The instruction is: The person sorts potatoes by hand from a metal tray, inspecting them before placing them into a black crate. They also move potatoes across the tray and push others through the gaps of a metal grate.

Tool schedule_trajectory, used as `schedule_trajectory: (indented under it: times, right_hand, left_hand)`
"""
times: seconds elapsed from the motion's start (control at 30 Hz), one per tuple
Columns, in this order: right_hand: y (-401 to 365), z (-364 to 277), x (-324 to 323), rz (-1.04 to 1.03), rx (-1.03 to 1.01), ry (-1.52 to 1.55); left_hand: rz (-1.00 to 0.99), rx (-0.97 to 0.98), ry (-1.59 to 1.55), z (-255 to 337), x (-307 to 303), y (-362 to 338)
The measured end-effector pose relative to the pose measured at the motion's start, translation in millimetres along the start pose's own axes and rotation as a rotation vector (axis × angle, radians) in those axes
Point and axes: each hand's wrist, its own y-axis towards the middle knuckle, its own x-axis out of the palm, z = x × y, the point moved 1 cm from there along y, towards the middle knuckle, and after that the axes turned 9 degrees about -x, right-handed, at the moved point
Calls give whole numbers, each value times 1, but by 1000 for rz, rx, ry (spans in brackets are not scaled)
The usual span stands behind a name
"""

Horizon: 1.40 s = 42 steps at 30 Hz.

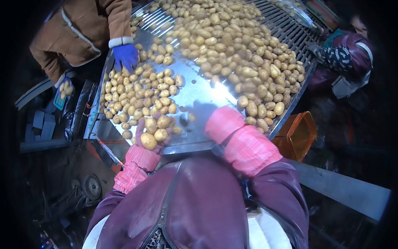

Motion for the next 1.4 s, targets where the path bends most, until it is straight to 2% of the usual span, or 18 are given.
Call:
schedule_trajectory:
  times: [0.1, 0.2, 0.3, 0.33, 0.43, 0.5, 0.6, 0.67, 0.77, 0.83, 0.9, 0.97, 1.07, 1.17, 1.2, 1.3, 1.37, 1.4]
  right_hand:
    - [8, -10, 8, -233, -42, -60]
    - [21, -13, 11, -47, 115, 414]
    - [24, 22, 19, 158, 186, 749]
    - [22, 41, 17, 247, 231, 635]
    - [10, 51, -62, 442, 391, 8]
    - [20, 101, -65, 254, 433, -158]
    - [46, 109, -72, 63, 497, -251]
    - [51, 103, -71, 202, 712, 348]
    - [59, 121, -55, 183, 663, 416]
    - [59, 126, -56, -122, 358, -231]
    - [45, 129, -27, 99, 332, 373]
    - [21, 100, -8, 186, 208, 418]
    - [1, 5, -8, -78, 41, -11]
    - [2, -32, -4, -191, 214, 175]
    - [3, -38, -1, -171, 226, 145]
    - [8, -42, 5, -156, 249, 76]
    - [11, -37, 8, -205, 246, 69]
    - [10, -33, 11, -157, 237, 99]
  left_hand:
    - [9, 3, 35, -1, 2, -2]
    - [27, -13, 8, -1, 1, -2]
    - [60, 24, -15, -3, 3, -2]
    - [22, 10, -17, -2, 3, -2]
    - [-27, -12, -24, -1, 1, -1]
    - [27, -1, -8, -1, 1, -1]
    - [23, -7, 2, 0, 11, -2]
    - [-6, -32, -26, 2, 9, -3]
    - [-59, -43, -94, 2, 5, -2]
    - [-34, -37, -150, 3, 3, -1]
    - [-36, -43, -133, 5, -1, 0]
    - [-63, -67, -39, 7, -9, 2]
    - [-97, -99, -117, 8, -13, 6]
    - [-135, -154, -130, 10, -18, 7]
    - [-191, -173, -161, 10, -16, 6]
    - [-75, -155, -156, 7, -9, 7]
    - [-66, -170, -125, 7, -13, 7]
    - [-63, -176, -140, 6, -12, 6]
